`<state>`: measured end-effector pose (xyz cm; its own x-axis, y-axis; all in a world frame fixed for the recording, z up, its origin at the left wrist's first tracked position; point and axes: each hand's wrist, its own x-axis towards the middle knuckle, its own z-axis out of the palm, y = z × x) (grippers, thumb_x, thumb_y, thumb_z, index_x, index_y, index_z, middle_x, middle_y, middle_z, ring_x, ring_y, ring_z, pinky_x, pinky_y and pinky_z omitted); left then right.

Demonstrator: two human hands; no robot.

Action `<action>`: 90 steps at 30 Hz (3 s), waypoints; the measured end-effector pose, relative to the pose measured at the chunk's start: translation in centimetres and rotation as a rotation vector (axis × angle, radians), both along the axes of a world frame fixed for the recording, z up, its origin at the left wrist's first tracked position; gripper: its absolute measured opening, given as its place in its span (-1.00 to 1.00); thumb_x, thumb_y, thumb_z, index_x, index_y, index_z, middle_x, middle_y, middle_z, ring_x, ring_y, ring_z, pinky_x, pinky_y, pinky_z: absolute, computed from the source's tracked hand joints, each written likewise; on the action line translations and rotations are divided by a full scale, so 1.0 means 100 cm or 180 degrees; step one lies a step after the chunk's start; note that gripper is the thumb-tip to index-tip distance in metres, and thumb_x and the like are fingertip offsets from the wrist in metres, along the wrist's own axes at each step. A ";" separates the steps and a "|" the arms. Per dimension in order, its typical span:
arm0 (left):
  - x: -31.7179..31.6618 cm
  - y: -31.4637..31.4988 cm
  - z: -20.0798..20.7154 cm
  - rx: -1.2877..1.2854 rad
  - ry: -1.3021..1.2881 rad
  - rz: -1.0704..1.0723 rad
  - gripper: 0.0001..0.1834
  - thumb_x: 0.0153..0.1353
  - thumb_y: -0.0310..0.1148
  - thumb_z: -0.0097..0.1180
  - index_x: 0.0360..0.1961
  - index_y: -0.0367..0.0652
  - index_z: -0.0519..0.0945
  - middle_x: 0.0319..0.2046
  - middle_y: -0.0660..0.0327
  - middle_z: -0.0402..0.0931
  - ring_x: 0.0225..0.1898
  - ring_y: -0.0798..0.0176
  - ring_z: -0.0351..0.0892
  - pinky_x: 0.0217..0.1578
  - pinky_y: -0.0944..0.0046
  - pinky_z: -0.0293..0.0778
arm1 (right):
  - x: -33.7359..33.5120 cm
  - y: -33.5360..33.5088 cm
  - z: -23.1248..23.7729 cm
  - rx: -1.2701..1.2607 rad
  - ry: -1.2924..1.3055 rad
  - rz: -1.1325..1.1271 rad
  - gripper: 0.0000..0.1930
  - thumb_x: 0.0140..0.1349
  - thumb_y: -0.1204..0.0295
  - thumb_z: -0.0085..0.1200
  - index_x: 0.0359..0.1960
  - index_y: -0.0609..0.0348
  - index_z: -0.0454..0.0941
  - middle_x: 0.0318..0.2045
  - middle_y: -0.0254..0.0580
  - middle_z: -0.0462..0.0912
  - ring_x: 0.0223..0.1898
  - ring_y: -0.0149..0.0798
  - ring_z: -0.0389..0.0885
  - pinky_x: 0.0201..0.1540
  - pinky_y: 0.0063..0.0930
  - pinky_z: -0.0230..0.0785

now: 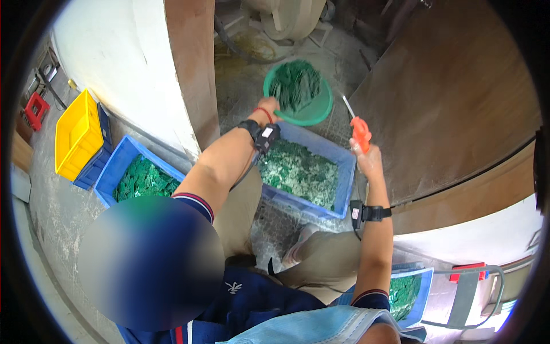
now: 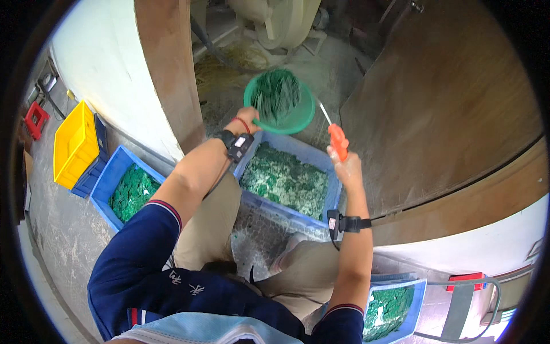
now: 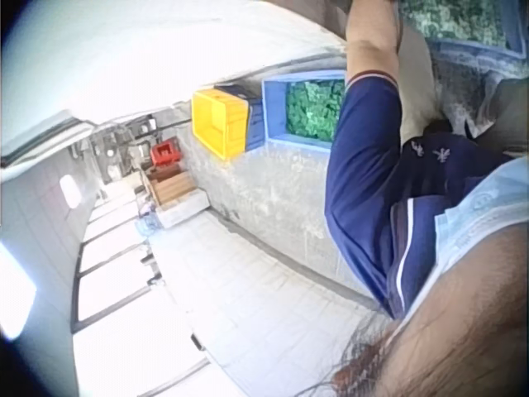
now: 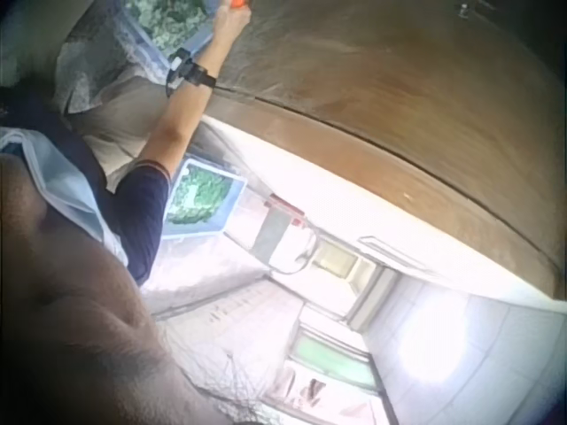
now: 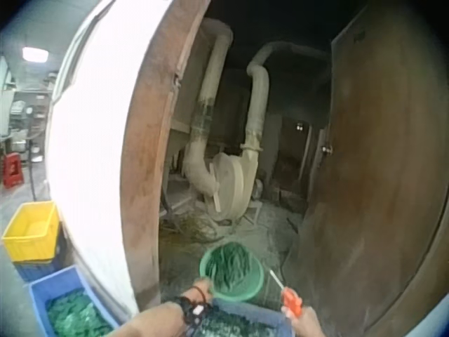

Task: Sifting and cleaning small green plastic components using a colander and an air gun.

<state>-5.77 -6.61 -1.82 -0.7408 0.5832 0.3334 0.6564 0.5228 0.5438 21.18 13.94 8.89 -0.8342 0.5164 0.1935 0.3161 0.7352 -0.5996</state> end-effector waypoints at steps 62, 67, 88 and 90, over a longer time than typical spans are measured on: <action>-0.064 0.011 -0.066 0.1169 -0.0947 -0.0289 -0.78 -0.22 -0.42 0.16 -0.52 -0.28 0.42 -0.43 0.01 0.37 -0.35 0.01 0.45 -0.35 0.07 0.41 | -0.006 -0.017 0.007 0.0043 0.0189 0.0347 -0.57 0.01 0.07 0.04 -0.45 0.31 0.51 -0.61 0.00 0.53 -0.46 -0.14 0.55 -0.37 -0.36 0.33; 0.019 0.011 0.031 -0.0348 -0.0457 -0.0155 -0.71 -0.20 -0.36 0.29 -0.58 -0.28 0.41 -0.42 0.04 0.41 -0.33 0.12 0.47 -0.35 0.21 0.43 | 0.011 -0.001 -0.002 0.0227 -0.0376 0.0198 -0.58 0.00 0.09 0.04 -0.43 0.31 0.51 -0.55 0.11 0.53 -0.40 0.04 0.53 -0.33 -0.29 0.32; 0.020 0.037 0.033 0.2986 -0.4188 0.0679 -0.77 -0.10 -0.66 -0.07 -0.32 -0.38 0.31 -0.30 -0.06 0.28 -0.30 -0.04 0.39 -0.23 -0.02 0.41 | -0.006 -0.015 -0.005 0.0628 -0.0549 0.0006 -0.55 0.00 0.06 0.03 -0.42 0.31 0.51 -0.48 0.19 0.52 -0.32 0.11 0.49 -0.28 -0.18 0.31; 0.030 0.026 0.045 0.3115 -0.4219 0.0738 -0.80 -0.10 -0.68 -0.14 -0.36 -0.37 0.28 -0.26 -0.04 0.22 -0.24 -0.09 0.36 -0.24 -0.09 0.39 | -0.007 -0.012 -0.009 0.0660 -0.0560 0.0048 -0.55 0.00 0.06 0.03 -0.42 0.31 0.51 -0.47 0.19 0.51 -0.32 0.11 0.48 -0.28 -0.18 0.31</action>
<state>-2.81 -3.98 2.69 -0.8254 0.3911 -0.4072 -0.5358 -0.3155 0.7832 20.52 12.73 7.97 -0.8716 0.4683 0.1452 0.3902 0.8419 -0.3727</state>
